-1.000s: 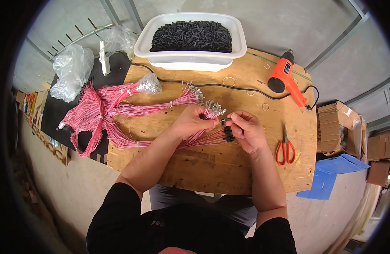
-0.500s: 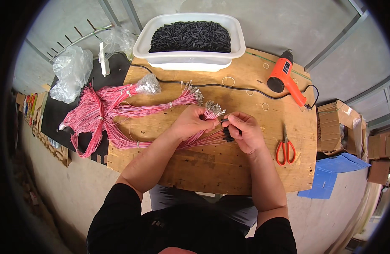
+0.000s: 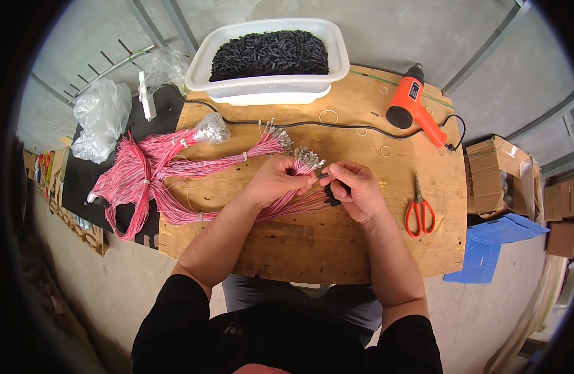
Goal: Slide heat shrink tubing onto the ends of individual wires within a bundle.
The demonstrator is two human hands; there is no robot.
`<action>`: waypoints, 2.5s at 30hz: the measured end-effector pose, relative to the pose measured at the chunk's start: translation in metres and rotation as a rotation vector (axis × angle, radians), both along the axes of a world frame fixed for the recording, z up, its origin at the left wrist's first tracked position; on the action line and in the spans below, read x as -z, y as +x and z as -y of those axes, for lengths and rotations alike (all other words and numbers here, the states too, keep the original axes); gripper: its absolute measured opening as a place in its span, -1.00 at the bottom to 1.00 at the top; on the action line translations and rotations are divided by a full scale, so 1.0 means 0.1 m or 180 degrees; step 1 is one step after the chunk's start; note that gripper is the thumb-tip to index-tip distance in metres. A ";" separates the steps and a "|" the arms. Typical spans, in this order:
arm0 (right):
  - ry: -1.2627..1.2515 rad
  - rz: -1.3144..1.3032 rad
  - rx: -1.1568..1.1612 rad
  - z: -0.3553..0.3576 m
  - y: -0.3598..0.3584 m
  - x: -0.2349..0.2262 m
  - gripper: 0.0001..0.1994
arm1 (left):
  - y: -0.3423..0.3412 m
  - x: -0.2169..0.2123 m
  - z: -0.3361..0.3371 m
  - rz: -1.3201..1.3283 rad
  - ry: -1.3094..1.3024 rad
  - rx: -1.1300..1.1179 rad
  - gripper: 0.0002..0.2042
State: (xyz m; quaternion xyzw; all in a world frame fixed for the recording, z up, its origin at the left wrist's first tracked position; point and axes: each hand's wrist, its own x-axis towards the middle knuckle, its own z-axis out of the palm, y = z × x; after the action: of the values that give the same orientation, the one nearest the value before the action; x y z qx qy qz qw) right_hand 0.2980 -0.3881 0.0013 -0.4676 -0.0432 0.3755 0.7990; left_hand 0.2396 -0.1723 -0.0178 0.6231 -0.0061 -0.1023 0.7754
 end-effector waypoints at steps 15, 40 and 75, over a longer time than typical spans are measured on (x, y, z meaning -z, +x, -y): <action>-0.3371 0.3120 0.0329 -0.19 0.01 0.00 -0.80 | 0.00 -0.06 -0.04 -0.0308 -0.0634 -0.0132 -0.86; 0.0082 0.0464 0.0267 0.18 0.29 0.00 -0.86 | 0.00 0.00 0.02 -0.0159 -0.0160 0.0024 -0.78; -0.1083 0.1199 -0.0049 0.04 0.10 -0.03 -0.84 | 0.01 0.02 0.10 -0.0007 0.0132 -0.0245 -0.91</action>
State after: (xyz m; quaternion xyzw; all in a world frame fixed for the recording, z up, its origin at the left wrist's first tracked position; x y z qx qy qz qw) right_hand 0.3077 -0.3926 0.0047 -0.6567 -0.1310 0.2898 0.6838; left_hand 0.2402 -0.1821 -0.0200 0.6386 0.0209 -0.0732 0.7657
